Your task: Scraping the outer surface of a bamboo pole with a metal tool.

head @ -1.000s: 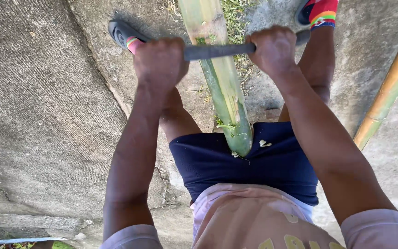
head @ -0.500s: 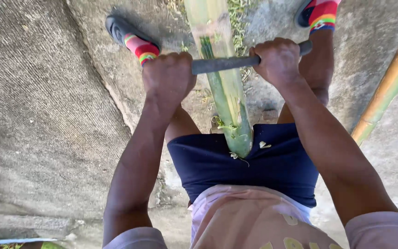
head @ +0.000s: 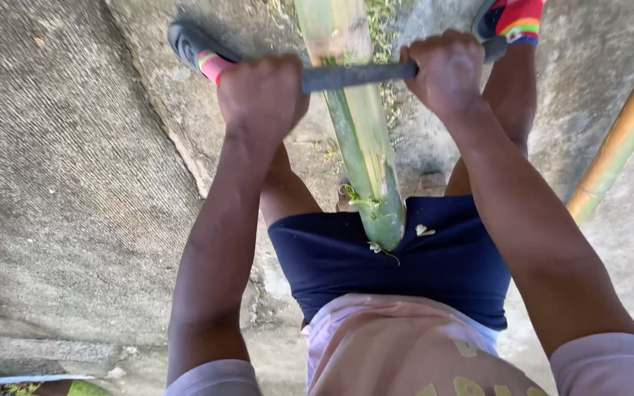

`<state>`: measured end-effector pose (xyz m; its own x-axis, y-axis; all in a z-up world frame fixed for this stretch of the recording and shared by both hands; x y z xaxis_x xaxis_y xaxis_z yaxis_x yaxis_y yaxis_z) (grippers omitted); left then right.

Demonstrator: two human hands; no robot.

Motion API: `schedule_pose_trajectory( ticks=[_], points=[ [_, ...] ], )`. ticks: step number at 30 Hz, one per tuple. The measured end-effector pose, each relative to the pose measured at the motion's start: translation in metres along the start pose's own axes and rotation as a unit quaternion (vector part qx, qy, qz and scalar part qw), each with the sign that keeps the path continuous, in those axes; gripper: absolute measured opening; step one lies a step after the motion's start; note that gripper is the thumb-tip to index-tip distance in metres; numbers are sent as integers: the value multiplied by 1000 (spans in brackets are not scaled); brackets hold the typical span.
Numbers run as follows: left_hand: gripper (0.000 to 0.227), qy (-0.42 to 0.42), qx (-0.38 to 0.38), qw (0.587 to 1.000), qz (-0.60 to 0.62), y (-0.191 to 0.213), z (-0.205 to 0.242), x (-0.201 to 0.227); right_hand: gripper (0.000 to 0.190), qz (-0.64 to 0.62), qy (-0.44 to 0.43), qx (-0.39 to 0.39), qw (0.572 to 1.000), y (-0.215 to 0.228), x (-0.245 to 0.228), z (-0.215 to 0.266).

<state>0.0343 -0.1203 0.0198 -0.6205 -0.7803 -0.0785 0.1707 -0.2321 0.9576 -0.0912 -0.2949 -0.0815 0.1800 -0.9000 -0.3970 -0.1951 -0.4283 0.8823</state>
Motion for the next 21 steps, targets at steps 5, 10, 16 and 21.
schedule_pose_trajectory(
  ticks=[5,10,16,21],
  points=[
    [14,-2,-21,1000,-24,10,-15,3,28,2,-1,20,1000,0,3,-10],
    [10,8,-52,998,37,6,37,24,34,-10,-37,-22,999,12,-32,39],
    [13,11,-146,989,20,-7,28,27,38,-85,-85,-68,990,-17,-20,47],
    [12,10,-118,993,4,5,0,17,35,-43,-36,13,998,-2,-12,17]
  ],
)
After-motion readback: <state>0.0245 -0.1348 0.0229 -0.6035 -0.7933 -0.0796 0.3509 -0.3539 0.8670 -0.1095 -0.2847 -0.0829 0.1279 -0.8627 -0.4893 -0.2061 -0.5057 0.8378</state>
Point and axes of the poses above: each hand's wrist, its own z-axis away from the middle knuckle, its own y-axis out of the back of the hand, x = y × z, the point moved 10 cm from there along -z, towards the middle knuckle, and after that the axes turned 13 degrees about y, right-handed, at the moved point
